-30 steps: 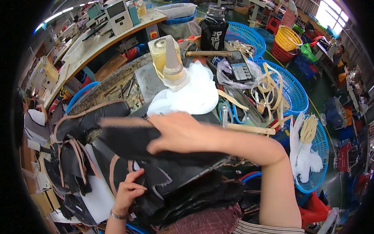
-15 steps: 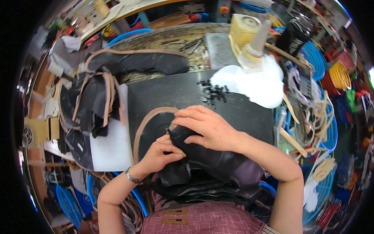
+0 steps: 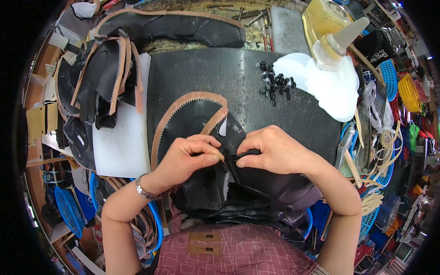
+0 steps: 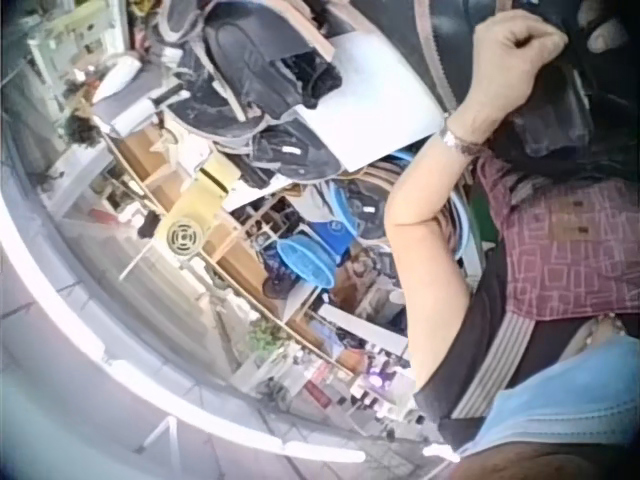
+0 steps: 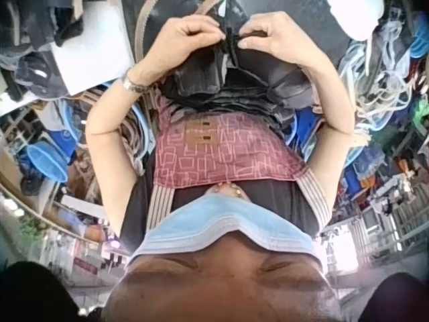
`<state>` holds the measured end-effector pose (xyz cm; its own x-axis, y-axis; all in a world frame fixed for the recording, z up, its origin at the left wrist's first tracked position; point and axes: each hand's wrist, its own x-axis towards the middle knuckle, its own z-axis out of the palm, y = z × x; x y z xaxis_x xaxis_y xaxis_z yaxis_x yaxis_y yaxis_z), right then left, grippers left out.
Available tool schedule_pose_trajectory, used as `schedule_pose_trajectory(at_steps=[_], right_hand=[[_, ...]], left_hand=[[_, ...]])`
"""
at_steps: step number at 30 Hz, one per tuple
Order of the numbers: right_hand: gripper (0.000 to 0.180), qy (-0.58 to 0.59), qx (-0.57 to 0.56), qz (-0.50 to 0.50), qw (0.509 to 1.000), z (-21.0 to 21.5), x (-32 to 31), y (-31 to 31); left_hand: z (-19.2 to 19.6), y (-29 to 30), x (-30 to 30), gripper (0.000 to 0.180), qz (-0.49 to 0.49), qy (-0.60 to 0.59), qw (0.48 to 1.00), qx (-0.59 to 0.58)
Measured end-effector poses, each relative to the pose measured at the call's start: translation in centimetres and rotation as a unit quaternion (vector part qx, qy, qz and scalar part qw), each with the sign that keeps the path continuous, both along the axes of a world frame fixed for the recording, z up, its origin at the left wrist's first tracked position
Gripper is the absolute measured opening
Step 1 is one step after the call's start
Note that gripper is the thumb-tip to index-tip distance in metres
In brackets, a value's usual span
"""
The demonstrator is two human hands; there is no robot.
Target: The person assembles shoe components at a workbench, using a hammer and punch to secure parts on a shoe sole. They then attach a zipper to a shoe upper using a small tool and fasteners, working on multiple units in a factory setting.
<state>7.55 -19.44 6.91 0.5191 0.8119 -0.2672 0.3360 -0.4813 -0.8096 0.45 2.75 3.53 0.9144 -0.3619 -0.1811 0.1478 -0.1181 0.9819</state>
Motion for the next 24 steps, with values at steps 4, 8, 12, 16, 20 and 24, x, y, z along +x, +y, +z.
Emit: schedule_pose_trajectory(at_steps=[4,8,12,16,20,24], right_hand=[[0.024,0.003,-0.008,-0.019,1.000,0.3,-1.4,-0.2],[0.022,-0.050,-0.036,-0.058,0.996,0.6,-1.8,-0.2],[0.023,-0.026,0.014,-0.100,0.995,0.1,-2.0,-0.3],[0.029,-0.016,0.123,-0.093,0.988,-0.4,-1.2,0.2],[0.026,0.029,0.158,0.009,0.987,-1.2,0.7,0.6],[0.014,-0.010,0.127,0.057,0.990,-1.5,1.1,0.9]], left_hand=[[0.9,-0.4,0.7,0.012,0.013,0.104,0.994,-0.025],[0.1,-0.3,0.8,0.010,-0.042,-0.009,0.999,0.021],[-0.7,-1.3,-0.5,0.010,-0.085,-0.136,0.983,0.094],[-1.0,-2.2,-0.8,0.011,-0.087,-0.128,0.983,0.098],[-1.0,-2.2,-1.0,0.010,-0.078,-0.126,0.985,0.092],[-1.2,-2.4,-1.1,0.010,-0.073,-0.160,0.982,0.071]])
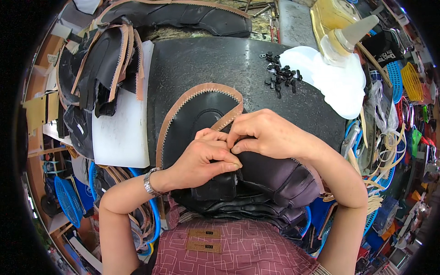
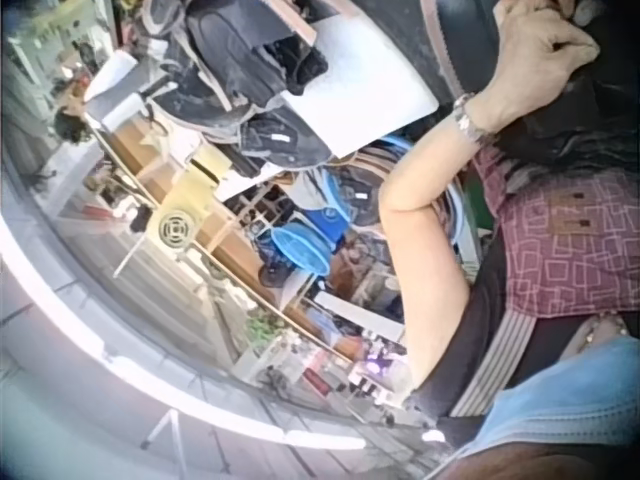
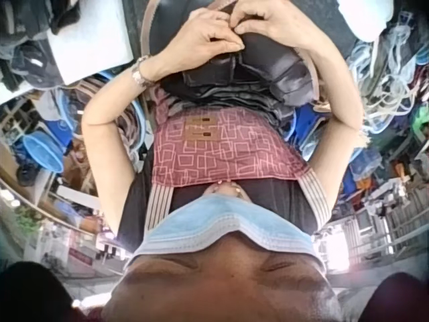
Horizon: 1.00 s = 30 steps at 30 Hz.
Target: The person assembles shoe components at a workbench, using a hammer and punch to secure parts on a shoe sole. They then attach a zipper to a shoe upper using a small tool and fasteners, working on multiple units in a factory setting.
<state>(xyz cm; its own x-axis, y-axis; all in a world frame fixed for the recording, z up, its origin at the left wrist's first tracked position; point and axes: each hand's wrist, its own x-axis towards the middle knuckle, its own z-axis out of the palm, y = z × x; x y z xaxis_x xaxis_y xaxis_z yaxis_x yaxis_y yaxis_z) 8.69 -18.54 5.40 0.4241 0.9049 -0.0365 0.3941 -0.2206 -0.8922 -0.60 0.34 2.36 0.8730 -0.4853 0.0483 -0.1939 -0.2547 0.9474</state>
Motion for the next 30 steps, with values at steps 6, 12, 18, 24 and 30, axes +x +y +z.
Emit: schedule_pose_trajectory(at_steps=[6,12,18,24,30], right_hand=[[0.014,-0.118,0.005,-0.018,0.993,0.1,-0.8,0.2],[0.014,0.004,0.001,0.059,0.998,0.5,0.9,-0.1],[0.011,-0.309,-0.012,0.110,0.944,1.8,-0.7,0.7],[0.015,-0.241,-0.025,-0.030,0.970,1.2,-2.3,-0.8],[0.020,0.113,-0.032,-0.057,0.991,-0.5,-1.4,-1.6]], left_hand=[[-0.5,-1.0,-0.7,0.012,0.021,-0.040,0.998,0.034],[-1.1,-1.2,-0.9,0.009,0.014,-0.070,0.997,0.021],[-1.5,-1.1,-0.7,0.012,0.023,-0.063,0.998,0.020],[-0.8,-0.8,-0.5,0.011,0.007,-0.041,0.999,0.022],[-1.0,-0.8,-0.4,0.011,0.000,-0.047,0.999,0.017]])
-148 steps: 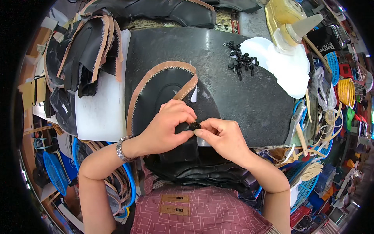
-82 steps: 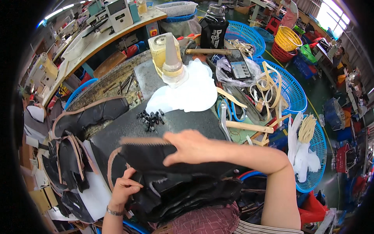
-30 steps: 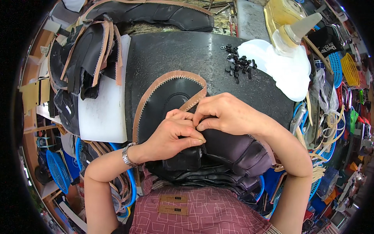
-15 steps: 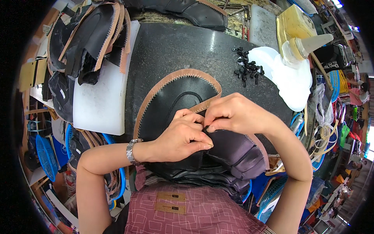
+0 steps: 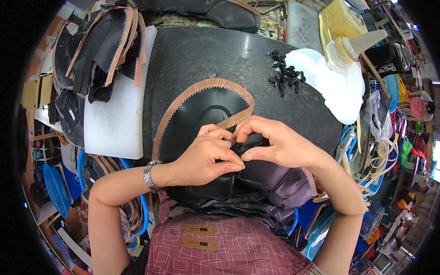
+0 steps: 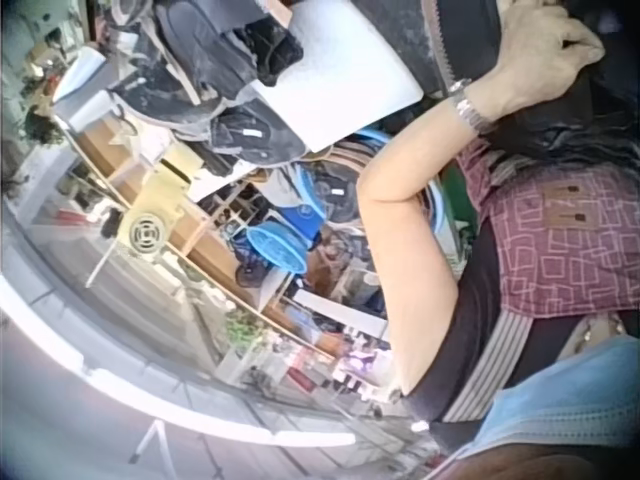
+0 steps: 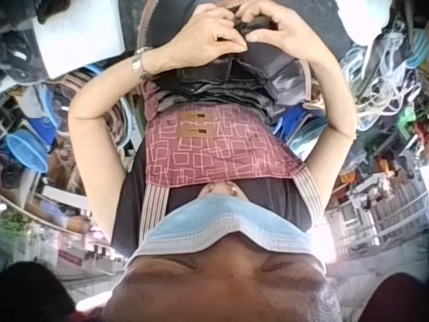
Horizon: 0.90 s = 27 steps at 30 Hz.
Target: The person assembles shoe components at a workbench, using a hammer and punch to secure parts on a shoe sole. They then attach a zipper to a shoe upper using a small tool and fasteners, working on multiple units in a factory setting.
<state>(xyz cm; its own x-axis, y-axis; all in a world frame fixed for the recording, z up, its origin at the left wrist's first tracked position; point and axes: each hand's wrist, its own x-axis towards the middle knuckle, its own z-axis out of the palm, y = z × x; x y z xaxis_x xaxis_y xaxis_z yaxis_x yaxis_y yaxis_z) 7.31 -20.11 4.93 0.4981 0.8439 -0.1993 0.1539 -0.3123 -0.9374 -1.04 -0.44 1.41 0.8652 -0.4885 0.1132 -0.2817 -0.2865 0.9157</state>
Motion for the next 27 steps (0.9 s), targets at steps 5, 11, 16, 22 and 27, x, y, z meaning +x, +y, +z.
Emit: schedule_pose_trajectory(at_steps=[5,11,16,22,27], right_hand=[[0.020,0.007,0.004,0.000,1.000,-0.5,-0.1,0.3],[0.014,-0.031,0.004,-0.076,0.997,0.6,-0.4,-0.2],[0.017,-0.006,-0.010,-0.018,1.000,1.6,-1.2,-1.0],[0.019,0.018,-0.041,0.008,0.999,1.5,-1.8,-0.4],[0.020,0.035,-0.057,0.002,0.998,1.1,-1.6,-0.2]], left_hand=[[0.2,0.1,0.0,0.012,-0.010,0.013,1.000,0.008],[0.3,0.6,0.2,0.009,0.027,0.051,0.996,-0.064],[2.3,1.4,1.1,0.010,0.084,0.212,0.970,-0.085],[3.0,1.5,1.9,0.011,0.064,0.324,0.938,-0.103],[2.9,1.1,2.2,0.012,0.032,0.236,0.968,-0.079]])
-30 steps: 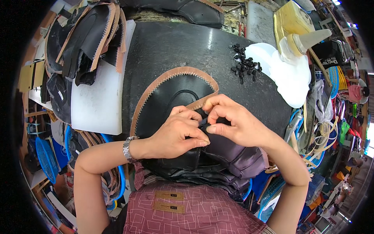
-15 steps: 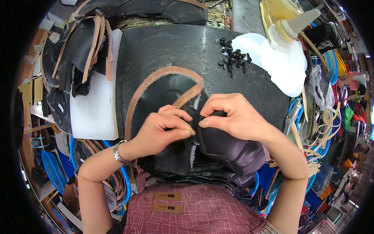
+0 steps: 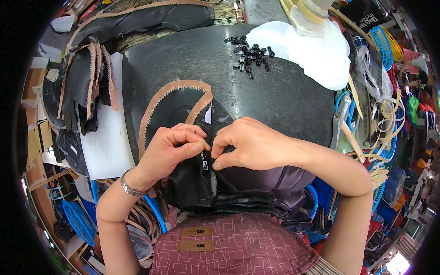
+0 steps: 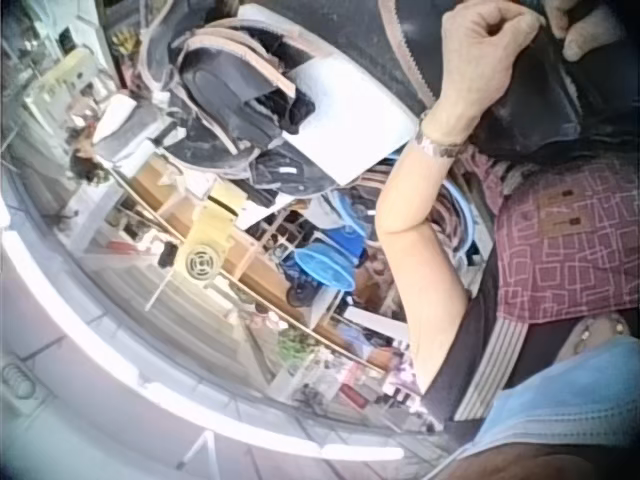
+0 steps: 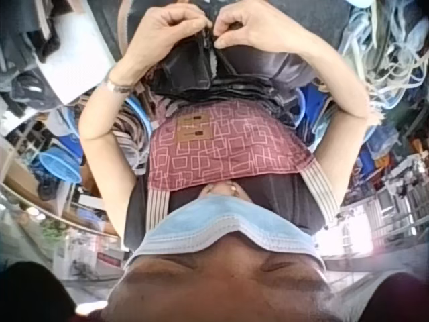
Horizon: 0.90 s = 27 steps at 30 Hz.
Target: The person assembles shoe components at a workbench, using a hammer and punch to secure parts on a shoe sole. They then attach a zipper to a shoe upper using a small tool and fasteners, working on multiple units in a factory setting.
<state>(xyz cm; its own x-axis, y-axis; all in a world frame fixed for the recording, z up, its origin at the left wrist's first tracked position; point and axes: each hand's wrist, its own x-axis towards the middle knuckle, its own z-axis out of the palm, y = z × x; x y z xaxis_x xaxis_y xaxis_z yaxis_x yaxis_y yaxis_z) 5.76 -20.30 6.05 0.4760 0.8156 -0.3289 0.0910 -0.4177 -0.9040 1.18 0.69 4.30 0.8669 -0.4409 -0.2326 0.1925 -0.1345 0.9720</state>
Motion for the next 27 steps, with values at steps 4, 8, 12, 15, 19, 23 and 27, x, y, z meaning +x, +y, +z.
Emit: schedule_pose_trajectory(at_steps=[4,8,12,15,19,23,27], right_hand=[[0.021,0.011,-0.017,0.001,1.000,-0.2,0.1,0.1],[0.021,0.009,-0.013,-0.010,1.000,-0.1,0.1,0.0],[0.021,0.007,-0.009,-0.019,1.000,-0.4,0.2,0.0],[0.021,0.013,-0.011,-0.025,1.000,-0.4,0.3,0.1],[0.021,0.007,-0.023,-0.032,0.999,-0.3,0.5,0.1],[0.018,-0.028,-0.021,-0.066,0.997,-0.1,0.0,0.2],[0.015,-0.085,-0.031,-0.077,0.993,0.1,-0.5,0.5]], left_hand=[[-0.1,0.1,0.0,0.013,-0.018,-0.036,0.999,0.034],[-0.1,0.2,0.0,0.014,-0.024,-0.028,0.998,0.054],[-0.3,0.2,0.0,0.014,-0.022,-0.034,0.998,0.052],[0.0,0.2,0.2,0.014,-0.033,-0.019,0.998,0.041],[0.1,0.1,0.3,0.014,-0.050,-0.043,0.996,0.057],[0.3,0.0,0.4,0.015,-0.040,0.012,0.998,0.048],[-0.1,-0.1,0.4,0.015,-0.049,-0.038,0.995,0.082]])
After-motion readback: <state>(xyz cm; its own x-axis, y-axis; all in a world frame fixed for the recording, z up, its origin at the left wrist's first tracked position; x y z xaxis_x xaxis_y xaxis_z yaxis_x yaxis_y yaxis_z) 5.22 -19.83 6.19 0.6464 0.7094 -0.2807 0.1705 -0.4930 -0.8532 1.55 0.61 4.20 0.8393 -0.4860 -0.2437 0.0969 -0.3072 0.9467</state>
